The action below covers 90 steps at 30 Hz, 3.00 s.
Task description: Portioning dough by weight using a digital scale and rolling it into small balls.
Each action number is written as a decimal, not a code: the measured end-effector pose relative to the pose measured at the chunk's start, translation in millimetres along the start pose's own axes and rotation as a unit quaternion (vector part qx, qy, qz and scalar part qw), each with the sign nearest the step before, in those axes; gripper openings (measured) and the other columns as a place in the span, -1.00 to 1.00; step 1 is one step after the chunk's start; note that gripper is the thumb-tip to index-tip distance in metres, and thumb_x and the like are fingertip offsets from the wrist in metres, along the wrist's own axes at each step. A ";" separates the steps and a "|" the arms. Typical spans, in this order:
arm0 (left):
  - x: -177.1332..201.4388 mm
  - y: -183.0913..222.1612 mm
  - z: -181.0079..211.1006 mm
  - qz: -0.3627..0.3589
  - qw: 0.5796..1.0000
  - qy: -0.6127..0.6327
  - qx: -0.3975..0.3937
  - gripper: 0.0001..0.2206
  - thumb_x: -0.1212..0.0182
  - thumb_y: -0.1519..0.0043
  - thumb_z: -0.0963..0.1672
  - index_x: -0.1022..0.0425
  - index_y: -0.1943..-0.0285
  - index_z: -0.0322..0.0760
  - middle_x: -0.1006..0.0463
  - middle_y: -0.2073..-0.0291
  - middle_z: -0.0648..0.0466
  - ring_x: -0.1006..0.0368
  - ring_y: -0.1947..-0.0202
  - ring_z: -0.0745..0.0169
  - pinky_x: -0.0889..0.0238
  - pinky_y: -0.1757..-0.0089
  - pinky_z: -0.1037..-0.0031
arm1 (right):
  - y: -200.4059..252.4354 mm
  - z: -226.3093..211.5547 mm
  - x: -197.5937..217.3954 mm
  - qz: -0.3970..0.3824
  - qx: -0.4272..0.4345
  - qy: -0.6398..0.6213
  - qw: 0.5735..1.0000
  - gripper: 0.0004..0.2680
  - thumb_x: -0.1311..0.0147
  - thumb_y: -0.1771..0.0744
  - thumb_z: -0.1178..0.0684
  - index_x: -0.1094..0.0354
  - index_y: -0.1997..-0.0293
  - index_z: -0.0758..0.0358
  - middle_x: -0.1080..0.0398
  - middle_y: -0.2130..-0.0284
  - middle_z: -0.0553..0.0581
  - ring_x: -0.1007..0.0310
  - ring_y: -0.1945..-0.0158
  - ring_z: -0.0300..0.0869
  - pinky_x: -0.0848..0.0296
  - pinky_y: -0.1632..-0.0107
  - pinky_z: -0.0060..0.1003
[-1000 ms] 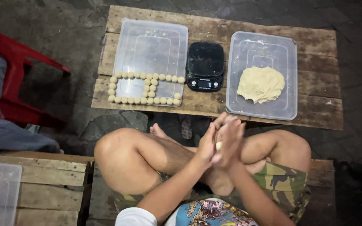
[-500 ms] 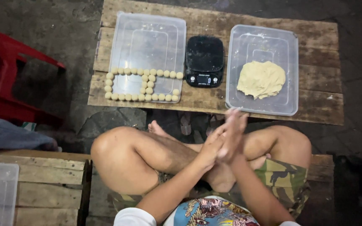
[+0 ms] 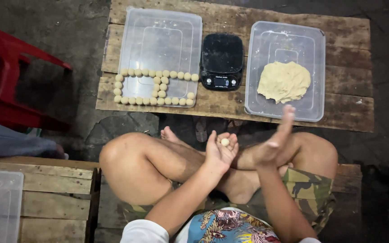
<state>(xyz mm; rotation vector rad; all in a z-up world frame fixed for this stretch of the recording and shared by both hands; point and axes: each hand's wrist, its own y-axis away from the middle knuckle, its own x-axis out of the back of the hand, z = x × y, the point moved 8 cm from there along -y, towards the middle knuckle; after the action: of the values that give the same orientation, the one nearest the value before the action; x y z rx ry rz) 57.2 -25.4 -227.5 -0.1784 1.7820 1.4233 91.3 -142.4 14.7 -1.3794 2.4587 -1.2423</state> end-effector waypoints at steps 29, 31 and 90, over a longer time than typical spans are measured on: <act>-199.4 31.0 241.3 0.089 0.297 -0.848 -0.429 -0.94 -0.25 -0.16 -0.20 -0.48 0.25 -0.23 -0.52 0.35 -0.09 -0.60 0.28 -0.28 -0.49 0.26 0.04 | -15.2 119.0 71.5 -0.052 -0.157 -0.096 0.982 -0.84 0.04 -0.47 0.33 -0.32 -0.17 0.67 -0.48 0.16 0.54 -0.55 0.08 0.12 -0.51 -0.07 -0.08; -198.5 34.6 240.1 0.089 0.280 -0.851 -0.435 -0.91 -0.29 -0.15 -0.19 -0.48 0.24 -0.22 -0.51 0.34 -0.06 -0.60 0.29 -0.24 -0.49 0.25 0.07 | -15.7 121.8 72.4 -0.050 -0.163 -0.104 0.980 -0.83 0.05 -0.48 0.31 -0.31 -0.18 0.66 -0.47 0.15 0.53 -0.55 0.07 0.10 -0.51 -0.07 -0.08; -188.3 46.8 222.6 0.158 0.177 -0.871 -0.431 -0.69 -0.38 -0.21 0.00 -0.50 0.13 -0.33 -0.58 0.30 -0.08 -0.61 0.23 -0.15 -0.47 0.20 0.11 | -52.1 233.1 63.5 -0.208 -0.193 0.352 0.892 -0.55 -0.33 -0.37 -0.10 -0.35 -0.36 0.30 -0.36 -0.20 0.39 -0.34 -0.25 0.29 -0.34 -0.15 0.34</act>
<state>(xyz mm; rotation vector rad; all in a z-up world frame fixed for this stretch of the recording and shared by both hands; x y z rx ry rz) 265.2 113.3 -70.5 0.9713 -1.0973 1.2509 184.7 -347.2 -87.6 -1.9048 3.1332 -1.6386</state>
